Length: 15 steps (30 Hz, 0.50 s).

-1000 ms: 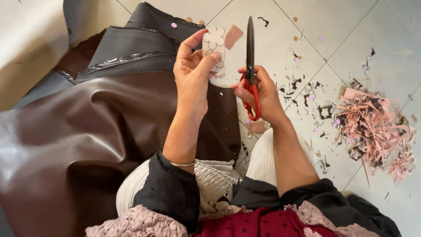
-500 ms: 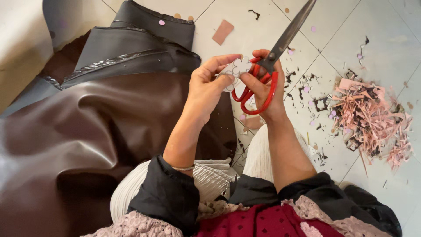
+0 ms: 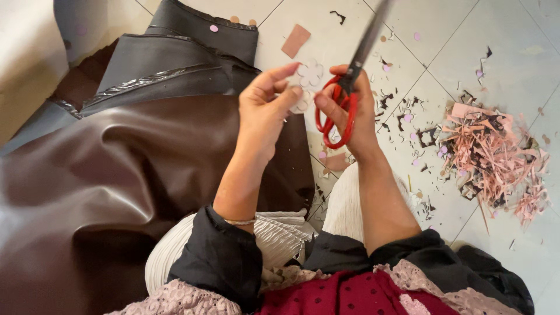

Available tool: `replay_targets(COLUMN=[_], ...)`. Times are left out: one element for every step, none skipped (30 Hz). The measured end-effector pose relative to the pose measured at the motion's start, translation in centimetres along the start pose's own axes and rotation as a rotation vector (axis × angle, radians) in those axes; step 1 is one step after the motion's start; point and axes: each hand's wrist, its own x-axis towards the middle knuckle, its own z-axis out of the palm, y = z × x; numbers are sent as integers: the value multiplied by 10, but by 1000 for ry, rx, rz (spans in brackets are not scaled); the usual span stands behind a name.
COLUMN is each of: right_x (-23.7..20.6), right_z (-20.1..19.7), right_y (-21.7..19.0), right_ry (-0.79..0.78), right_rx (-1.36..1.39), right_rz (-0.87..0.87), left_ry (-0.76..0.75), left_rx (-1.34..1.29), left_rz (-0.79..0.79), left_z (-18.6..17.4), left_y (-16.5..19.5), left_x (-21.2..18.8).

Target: The person uses red-handled scissors to cut a flower-shaped outline from a small piece of white paper. They rotate the paper to follow the curved edges and trim the petals, leaving small scraps on the floor.

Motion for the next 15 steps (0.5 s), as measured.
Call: replay_targets(right_x=[1, 0, 0, 1, 2, 3, 3, 4, 5, 5, 6, 5, 5, 4, 3], right_z=[-3, -6, -10, -14, -18, -22, -26, -28, -30, -30, -31, -31, -31, -31, -32], right_y=[0, 0, -2, -2, -3, -4, -6, -6, -6, -6, -7, -7, -8, -10, -11], right_ry=[-37, -58, -81, -105, -160, -215, -270, -329, -386, -443, -442, -439, -436, -439, -443], right_rx=[-56, -70, -84, -98, -108, -117, -128, -104, -81, -58, -144, -229, -313, -239, -164], right_rz=[16, 82, 149, 215, 230, 246, 263, 232, 202, 172, 169, 167, 165, 192, 221], left_ry=[48, 97, 111, 125, 139, 158, 177, 195, 199, 202, 204, 206, 209, 212, 206], left_rx=[19, 38, 34, 29, 24, 25, 25, 24, 26, 29, 30, 27, 23, 19, 19], left_rz=[31, 63, 93, 123, 154, 162, 168, 174, 180, 185, 189, 191, 192, 194, 204], left_z=[-2, -4, -6, -7, -9, -10, -11, -11, -11, -12, -11, -11, -11, -12, -12], left_y=[2, 5, 8, 11, 15, 18, 21, 23, 25, 27, 28, 28, 29, 29, 30], left_x=[1, 2, 3, 4, 4, 5, 5, 5, 5, 5, 5, 5, 5, 5, 5])
